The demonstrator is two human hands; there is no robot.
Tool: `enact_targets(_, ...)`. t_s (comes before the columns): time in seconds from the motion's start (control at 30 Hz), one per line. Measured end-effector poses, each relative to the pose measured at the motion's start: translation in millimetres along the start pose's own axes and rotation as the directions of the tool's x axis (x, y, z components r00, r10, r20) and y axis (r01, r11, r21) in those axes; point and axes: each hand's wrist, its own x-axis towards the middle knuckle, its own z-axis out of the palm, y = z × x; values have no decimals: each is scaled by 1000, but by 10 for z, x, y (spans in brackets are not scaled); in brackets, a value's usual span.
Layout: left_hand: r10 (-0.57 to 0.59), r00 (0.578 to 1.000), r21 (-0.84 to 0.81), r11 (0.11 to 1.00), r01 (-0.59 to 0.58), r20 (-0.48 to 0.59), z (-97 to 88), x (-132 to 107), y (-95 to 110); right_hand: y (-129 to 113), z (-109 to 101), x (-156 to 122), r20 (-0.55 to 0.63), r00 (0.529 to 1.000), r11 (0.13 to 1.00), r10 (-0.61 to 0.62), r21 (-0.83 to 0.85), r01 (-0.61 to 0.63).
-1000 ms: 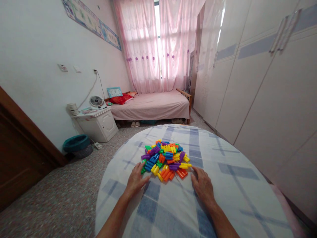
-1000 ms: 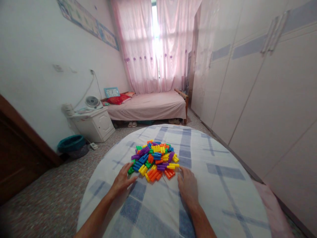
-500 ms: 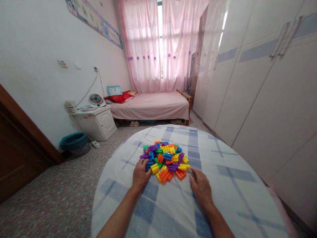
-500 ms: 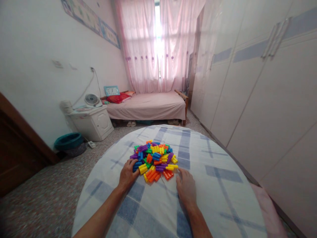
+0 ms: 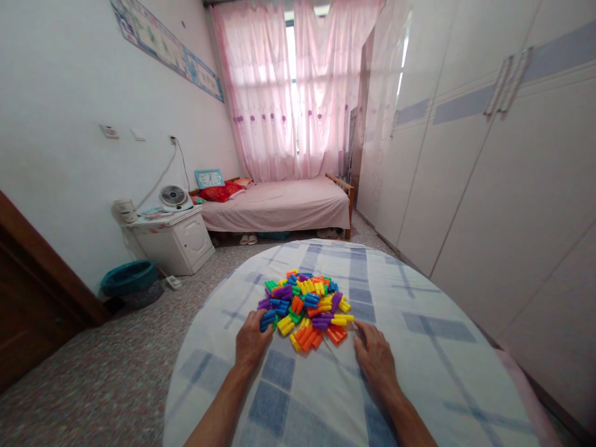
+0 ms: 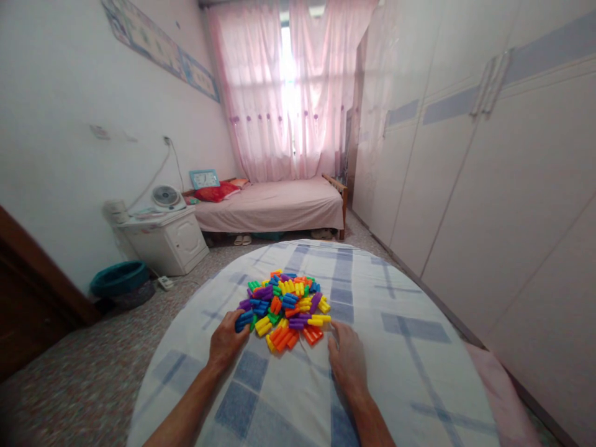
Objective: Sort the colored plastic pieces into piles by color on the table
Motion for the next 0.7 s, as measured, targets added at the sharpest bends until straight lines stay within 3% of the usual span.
enact_targets(0.1,-7,998,-19,1000,8,56,-42,10,-27,2,7,2,-5,1000,1000,4,4,-4)
enact_targets(0.3,97,985,-99,992,-83,142,-29,20,104,-1,0,1,14,1000,1000,8,-11,-7)
enact_targets(0.7,12,987,18,1000,-16,160,10,10,254,7,14,-3,32,999,1000,-7,-15,8)
